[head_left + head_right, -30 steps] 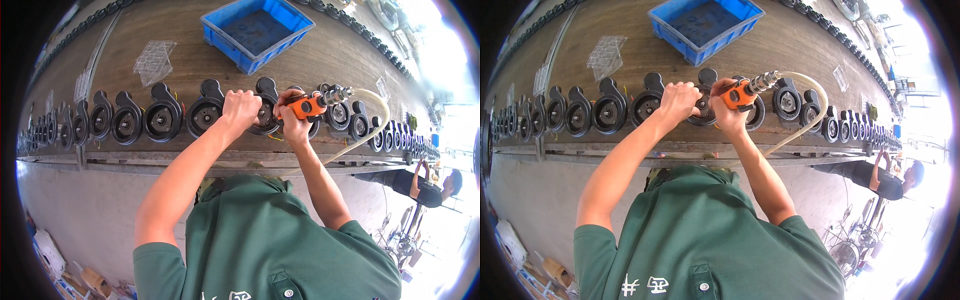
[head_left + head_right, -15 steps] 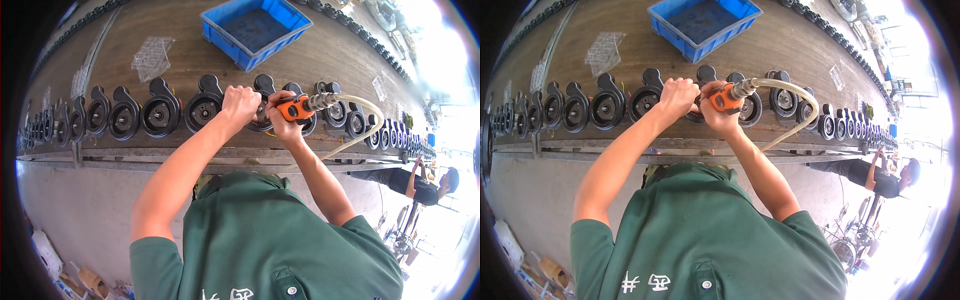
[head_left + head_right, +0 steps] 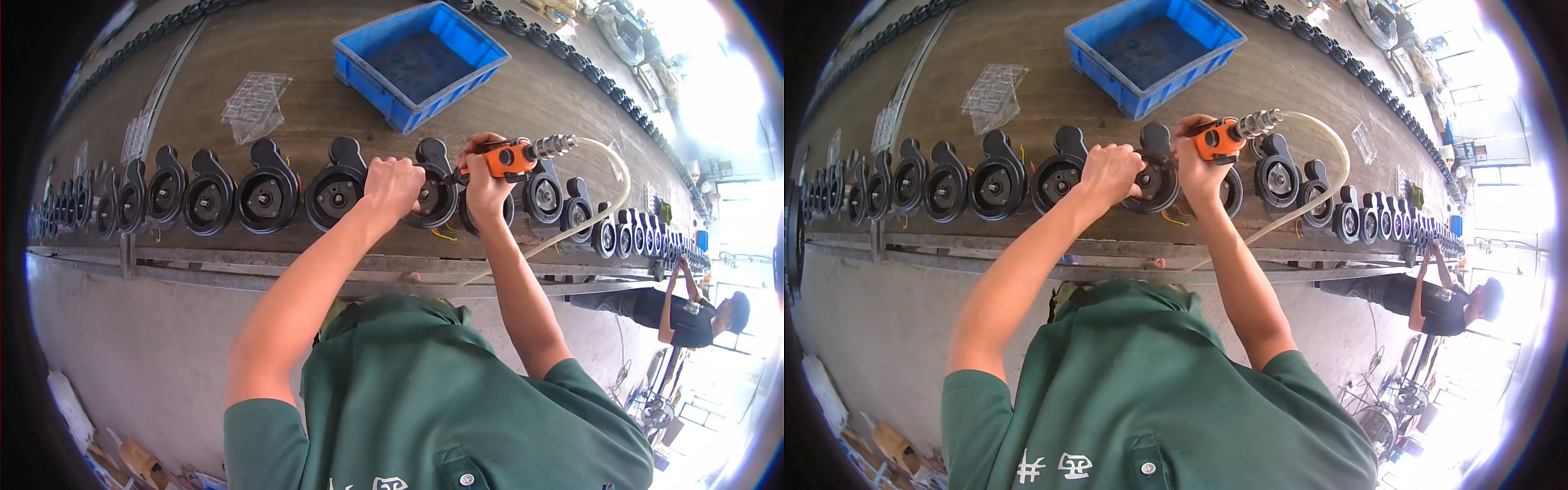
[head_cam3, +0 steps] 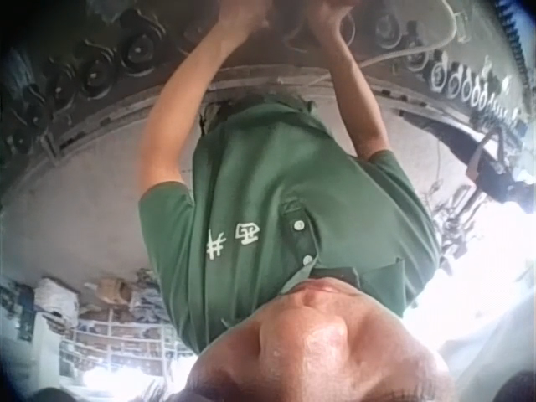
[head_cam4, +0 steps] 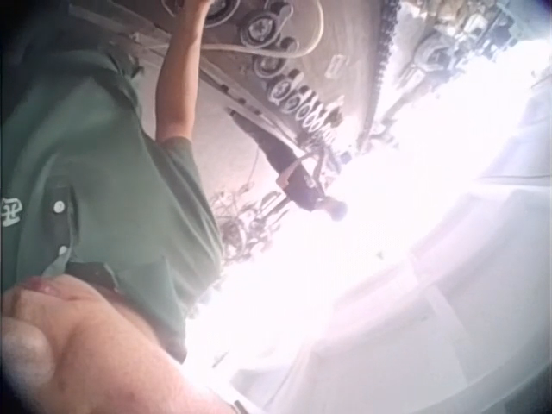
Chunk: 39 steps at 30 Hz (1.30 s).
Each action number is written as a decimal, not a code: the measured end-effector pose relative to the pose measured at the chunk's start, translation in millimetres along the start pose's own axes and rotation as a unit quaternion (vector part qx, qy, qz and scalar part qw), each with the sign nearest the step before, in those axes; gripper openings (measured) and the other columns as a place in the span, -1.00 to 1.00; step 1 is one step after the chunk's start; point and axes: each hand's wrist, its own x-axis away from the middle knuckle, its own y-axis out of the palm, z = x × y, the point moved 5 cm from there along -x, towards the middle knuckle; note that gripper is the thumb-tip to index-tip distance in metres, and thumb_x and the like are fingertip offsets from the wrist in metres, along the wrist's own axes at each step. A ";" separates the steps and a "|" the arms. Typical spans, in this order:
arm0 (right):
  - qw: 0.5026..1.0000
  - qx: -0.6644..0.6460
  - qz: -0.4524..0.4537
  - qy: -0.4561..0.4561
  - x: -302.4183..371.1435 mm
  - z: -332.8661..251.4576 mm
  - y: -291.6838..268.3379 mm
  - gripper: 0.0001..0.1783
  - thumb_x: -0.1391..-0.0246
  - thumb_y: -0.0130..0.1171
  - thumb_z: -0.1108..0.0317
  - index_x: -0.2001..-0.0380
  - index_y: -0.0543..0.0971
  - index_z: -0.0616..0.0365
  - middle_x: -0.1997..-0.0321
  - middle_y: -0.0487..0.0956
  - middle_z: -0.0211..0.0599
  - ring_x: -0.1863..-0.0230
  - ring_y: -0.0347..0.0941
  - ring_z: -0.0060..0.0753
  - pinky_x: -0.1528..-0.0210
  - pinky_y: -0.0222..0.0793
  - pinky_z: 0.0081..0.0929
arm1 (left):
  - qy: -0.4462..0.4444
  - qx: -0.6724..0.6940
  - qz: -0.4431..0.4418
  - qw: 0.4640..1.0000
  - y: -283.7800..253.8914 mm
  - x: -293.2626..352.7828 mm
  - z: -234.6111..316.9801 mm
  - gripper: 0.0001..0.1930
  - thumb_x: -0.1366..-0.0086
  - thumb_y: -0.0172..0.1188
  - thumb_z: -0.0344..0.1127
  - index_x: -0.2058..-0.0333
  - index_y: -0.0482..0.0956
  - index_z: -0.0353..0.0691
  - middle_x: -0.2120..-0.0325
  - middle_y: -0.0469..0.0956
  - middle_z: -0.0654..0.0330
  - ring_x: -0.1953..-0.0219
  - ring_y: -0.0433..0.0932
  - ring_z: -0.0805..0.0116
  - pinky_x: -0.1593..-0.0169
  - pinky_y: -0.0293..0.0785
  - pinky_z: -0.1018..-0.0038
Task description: The person assembles small industrial components by hand, using a pneumatic tool to secure fasteners and handling individual pieces from an assembly line.
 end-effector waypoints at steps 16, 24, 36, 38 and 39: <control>0.999 -0.035 0.000 0.016 -8.2 12.8 -1.3 -0.74 -0.05 0.04 0.68 0.16 0.50 0.32 0.31 0.56 -0.27 0.46 0.51 -0.51 0.39 0.45 -0.57 | 0.005 0.013 -0.005 1.000 -8.4 -4.7 -1.3 -0.65 0.06 0.65 -0.09 0.36 0.80 -0.16 0.33 0.77 0.12 0.14 0.76 0.12 0.08 0.63 0.21; 0.997 0.028 -0.061 0.044 -7.9 17.4 8.1 -0.75 0.07 0.17 0.65 0.23 0.55 0.32 0.36 0.61 -0.28 0.40 0.56 -0.51 0.32 0.51 -0.54 | 0.012 0.006 -0.011 1.000 -3.1 -3.0 0.8 -0.63 0.10 0.65 -0.08 0.31 0.81 -0.07 0.30 0.73 0.13 0.11 0.73 0.11 0.05 0.61 0.20; 0.995 0.060 -0.073 0.007 -13.0 13.8 18.3 -0.77 0.09 0.17 0.62 0.28 0.62 0.32 0.38 0.66 -0.35 0.34 0.57 -0.55 0.21 0.52 -0.55 | 0.026 0.117 -0.047 0.992 -13.4 9.2 -4.7 -0.30 0.04 0.60 0.11 -0.12 0.73 0.05 0.10 0.67 0.03 -0.10 0.60 0.03 -0.13 0.47 0.14; 0.997 0.047 -0.059 -0.001 -12.4 13.7 15.3 -0.76 0.09 0.16 0.64 0.27 0.63 0.32 0.35 0.66 -0.33 0.29 0.60 -0.54 0.16 0.52 -0.55 | 0.118 0.069 0.103 0.985 -21.0 34.1 -9.0 0.14 0.12 0.54 0.35 -0.41 0.39 -0.09 -0.11 0.58 0.00 -0.25 0.45 0.02 -0.28 0.33 0.18; 0.998 0.046 -0.050 0.001 -7.9 14.7 13.3 -0.75 0.08 0.16 0.66 0.26 0.63 0.33 0.34 0.67 -0.32 0.27 0.60 -0.53 0.14 0.52 -0.55 | 0.105 0.054 0.121 0.986 -13.6 41.0 -14.7 0.23 0.16 0.54 0.38 -0.41 0.33 -0.23 -0.09 0.58 -0.02 -0.26 0.44 0.03 -0.32 0.29 0.17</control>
